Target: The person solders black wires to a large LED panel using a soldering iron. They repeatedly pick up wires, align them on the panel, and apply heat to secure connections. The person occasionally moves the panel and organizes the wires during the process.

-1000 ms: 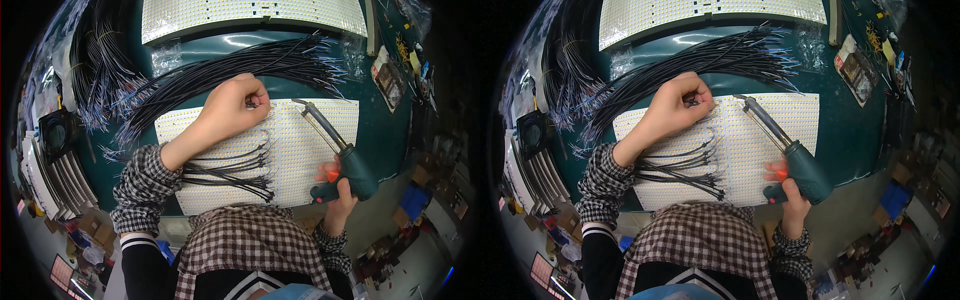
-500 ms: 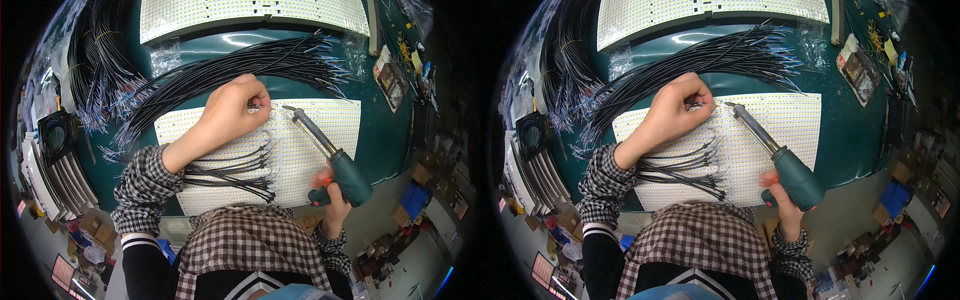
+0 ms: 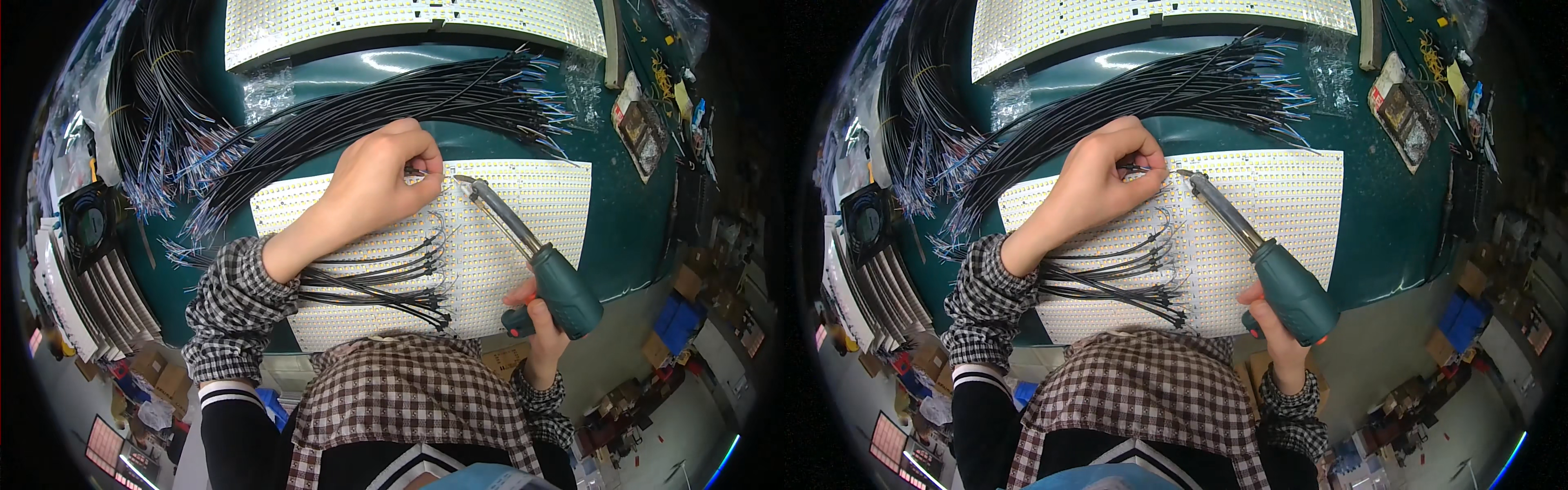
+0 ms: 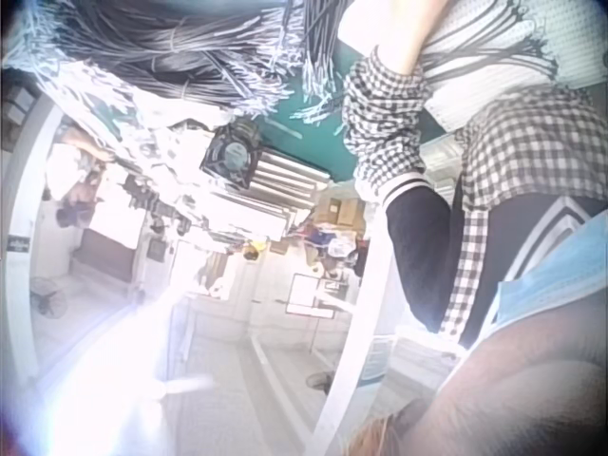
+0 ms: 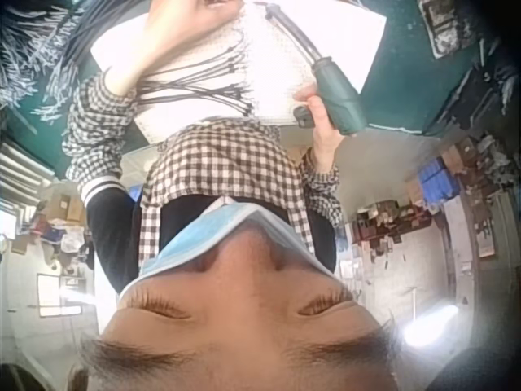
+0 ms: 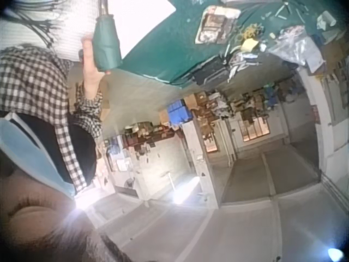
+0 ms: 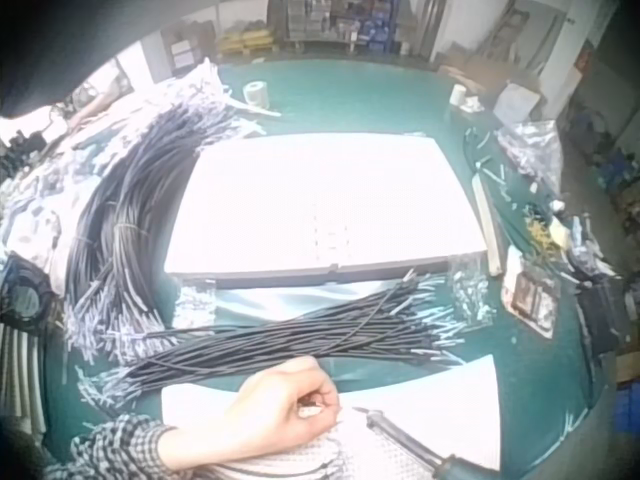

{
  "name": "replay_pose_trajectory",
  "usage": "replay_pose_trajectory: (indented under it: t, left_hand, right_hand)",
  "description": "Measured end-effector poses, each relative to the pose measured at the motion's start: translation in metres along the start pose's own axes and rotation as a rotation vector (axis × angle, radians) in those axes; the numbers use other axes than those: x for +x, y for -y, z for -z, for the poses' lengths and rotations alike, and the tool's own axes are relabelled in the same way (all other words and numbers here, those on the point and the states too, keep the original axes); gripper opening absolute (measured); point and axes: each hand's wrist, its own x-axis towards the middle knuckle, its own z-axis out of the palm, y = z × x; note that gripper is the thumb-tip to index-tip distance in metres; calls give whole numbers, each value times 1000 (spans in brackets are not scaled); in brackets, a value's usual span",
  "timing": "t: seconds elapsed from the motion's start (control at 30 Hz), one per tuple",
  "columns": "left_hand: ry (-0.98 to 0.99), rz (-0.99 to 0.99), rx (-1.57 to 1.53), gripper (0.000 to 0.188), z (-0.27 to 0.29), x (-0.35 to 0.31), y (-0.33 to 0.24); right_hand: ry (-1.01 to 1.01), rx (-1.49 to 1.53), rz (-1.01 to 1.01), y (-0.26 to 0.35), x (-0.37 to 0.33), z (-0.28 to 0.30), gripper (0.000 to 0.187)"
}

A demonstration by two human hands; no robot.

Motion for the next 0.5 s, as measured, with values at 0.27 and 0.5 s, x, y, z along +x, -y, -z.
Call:
replay_pose_trajectory:
  t: [0.27,0.5]
  left_hand:
    - [-2,-11,-11,6,0,0,1]
    - [13,3,-1,6,2,0,-1]
  right_hand:
    - [13,-35,2,-2,2,-1,18]
    - [3,-36,-6,-1,2,-3,16]
